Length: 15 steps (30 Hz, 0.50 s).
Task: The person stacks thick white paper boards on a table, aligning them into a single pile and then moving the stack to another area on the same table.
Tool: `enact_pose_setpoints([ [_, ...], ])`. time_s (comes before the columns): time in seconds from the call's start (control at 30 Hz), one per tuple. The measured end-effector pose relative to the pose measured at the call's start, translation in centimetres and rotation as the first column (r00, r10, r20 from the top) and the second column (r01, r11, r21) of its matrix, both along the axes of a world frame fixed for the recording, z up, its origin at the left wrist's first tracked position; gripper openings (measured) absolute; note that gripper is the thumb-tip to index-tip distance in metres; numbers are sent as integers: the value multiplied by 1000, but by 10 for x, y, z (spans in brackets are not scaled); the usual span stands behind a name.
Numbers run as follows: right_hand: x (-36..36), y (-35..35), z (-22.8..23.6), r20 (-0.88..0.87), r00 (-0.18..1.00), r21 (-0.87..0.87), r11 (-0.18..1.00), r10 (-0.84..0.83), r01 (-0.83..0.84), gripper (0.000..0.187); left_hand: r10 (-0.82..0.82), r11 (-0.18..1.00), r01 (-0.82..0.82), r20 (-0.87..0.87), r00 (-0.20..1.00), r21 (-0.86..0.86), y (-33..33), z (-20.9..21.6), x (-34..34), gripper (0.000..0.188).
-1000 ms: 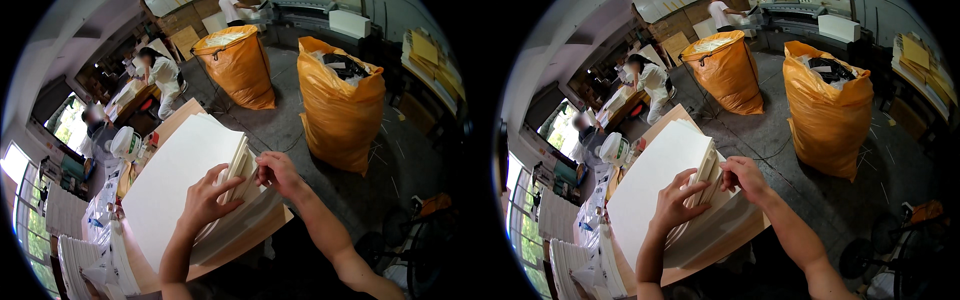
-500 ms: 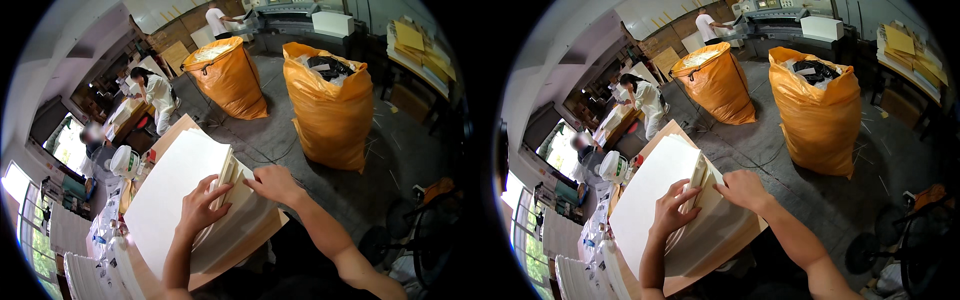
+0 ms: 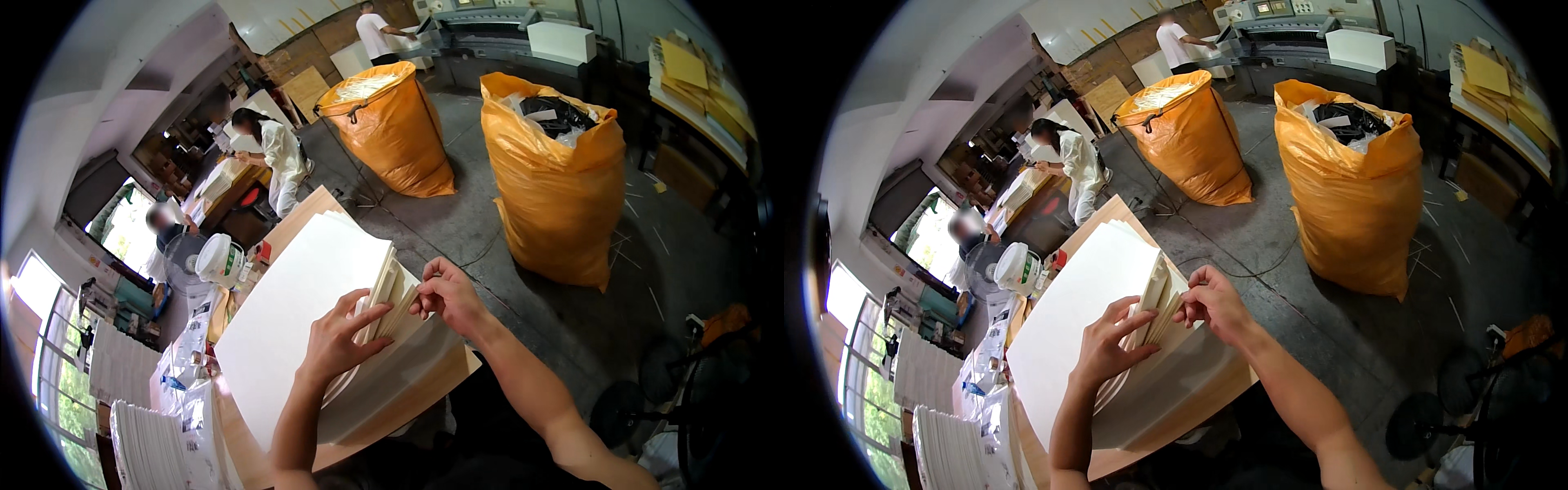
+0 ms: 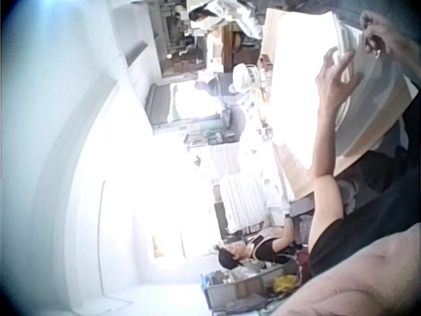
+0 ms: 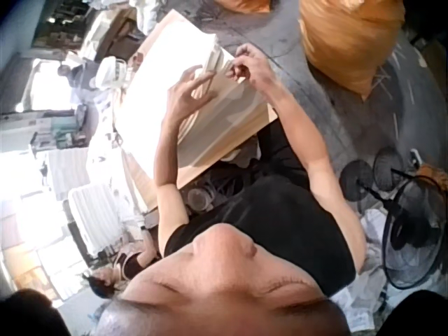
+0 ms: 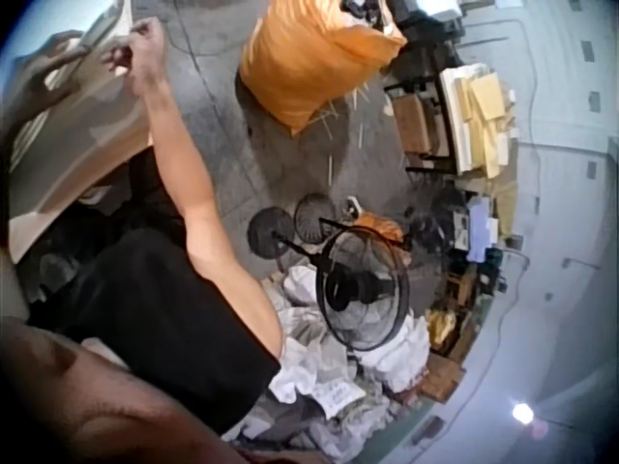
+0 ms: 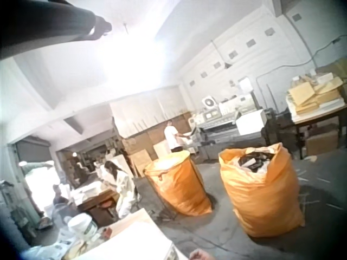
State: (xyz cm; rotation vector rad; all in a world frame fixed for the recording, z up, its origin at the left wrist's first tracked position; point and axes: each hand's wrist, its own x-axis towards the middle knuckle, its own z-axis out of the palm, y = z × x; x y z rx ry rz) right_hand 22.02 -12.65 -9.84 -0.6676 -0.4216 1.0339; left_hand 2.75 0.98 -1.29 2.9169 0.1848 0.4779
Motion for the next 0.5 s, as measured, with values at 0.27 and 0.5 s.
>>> enact_pose_setpoints([
  [0.27,-29,-24,-14,931,-63,314,697,-360,645,15,-29,1000,29,34,999,-8,3,0,0,61],
  [0.5,-48,-11,-15,964,-226,-113,984,143,138,42,-22,972,47,-109,994,230,-7,-14,-6,73],
])
